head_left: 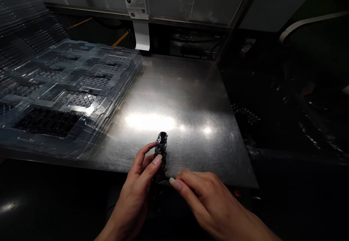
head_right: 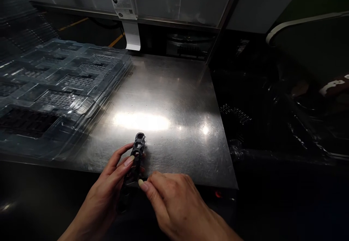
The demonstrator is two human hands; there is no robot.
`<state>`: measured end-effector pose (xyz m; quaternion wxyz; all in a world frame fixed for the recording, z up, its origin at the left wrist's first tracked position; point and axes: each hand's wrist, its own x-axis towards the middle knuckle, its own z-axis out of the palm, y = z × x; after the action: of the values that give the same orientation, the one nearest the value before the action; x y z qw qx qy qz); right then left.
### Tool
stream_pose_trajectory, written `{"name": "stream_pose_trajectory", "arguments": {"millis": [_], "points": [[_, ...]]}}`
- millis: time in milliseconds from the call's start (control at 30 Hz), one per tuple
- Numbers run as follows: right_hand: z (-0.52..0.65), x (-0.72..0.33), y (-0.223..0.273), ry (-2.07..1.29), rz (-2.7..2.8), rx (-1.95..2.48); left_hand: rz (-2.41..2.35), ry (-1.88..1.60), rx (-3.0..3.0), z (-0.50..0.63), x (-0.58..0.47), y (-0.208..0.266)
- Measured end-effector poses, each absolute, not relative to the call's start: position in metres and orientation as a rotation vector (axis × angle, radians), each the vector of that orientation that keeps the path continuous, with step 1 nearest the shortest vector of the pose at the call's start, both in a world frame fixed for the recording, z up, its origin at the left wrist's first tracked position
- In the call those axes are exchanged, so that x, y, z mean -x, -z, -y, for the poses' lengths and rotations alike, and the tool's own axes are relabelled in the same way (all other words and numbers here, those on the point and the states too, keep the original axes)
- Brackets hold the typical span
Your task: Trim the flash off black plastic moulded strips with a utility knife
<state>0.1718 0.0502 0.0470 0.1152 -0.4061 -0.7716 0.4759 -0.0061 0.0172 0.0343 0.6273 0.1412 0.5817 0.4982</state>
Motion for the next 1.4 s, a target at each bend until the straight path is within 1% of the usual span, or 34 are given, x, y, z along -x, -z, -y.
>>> {"name": "stream_pose_trajectory", "arguments": {"millis": [333,533,600,967,1033,1067,1100,1200,1267,1300,1333,1400], "points": [[-0.053,-0.170,-0.043,-1.123,2.460,1.224,-1.367,-1.121,-0.381,-0.018,0.009,-0.023],[-0.041,-0.167,-0.038,-0.636,2.559,1.254,-1.392,-1.101,-0.411,-0.022,0.009,-0.025],[-0.039,-0.167,-0.038,-0.552,2.582,1.230,-1.394,-1.101,-0.418,-0.024,0.007,-0.027],[-0.067,-0.178,-0.047,-0.645,2.833,1.029,-1.400,-1.097,-0.463,-0.028,0.006,-0.033],[-0.075,-0.178,-0.047,-0.718,2.834,1.000,-1.401,-1.094,-0.472,-0.028,0.007,-0.032],[-0.079,-0.178,-0.047,-0.829,2.804,0.998,-1.399,-1.091,-0.475,-0.028,0.007,-0.032],[-0.084,-0.179,-0.047,-1.004,2.750,1.005,-1.397,-1.088,-0.477,-0.028,0.008,-0.032],[-0.098,-0.186,-0.049,-1.770,2.437,1.010,-1.385,-1.071,-0.476,-0.028,0.010,-0.032],[-0.102,-0.191,-0.050,-2.188,2.157,0.969,-1.372,-1.059,-0.473,-0.028,0.013,-0.032],[-0.101,-0.193,-0.049,-2.300,1.999,0.947,-1.363,-1.055,-0.470,-0.027,0.014,-0.032],[-0.098,-0.193,-0.047,-2.335,1.827,0.946,-1.354,-1.053,-0.469,-0.027,0.014,-0.031],[-0.087,-0.188,-0.039,-2.222,1.474,1.002,-1.337,-1.060,-0.466,-0.024,0.014,-0.028]]}}
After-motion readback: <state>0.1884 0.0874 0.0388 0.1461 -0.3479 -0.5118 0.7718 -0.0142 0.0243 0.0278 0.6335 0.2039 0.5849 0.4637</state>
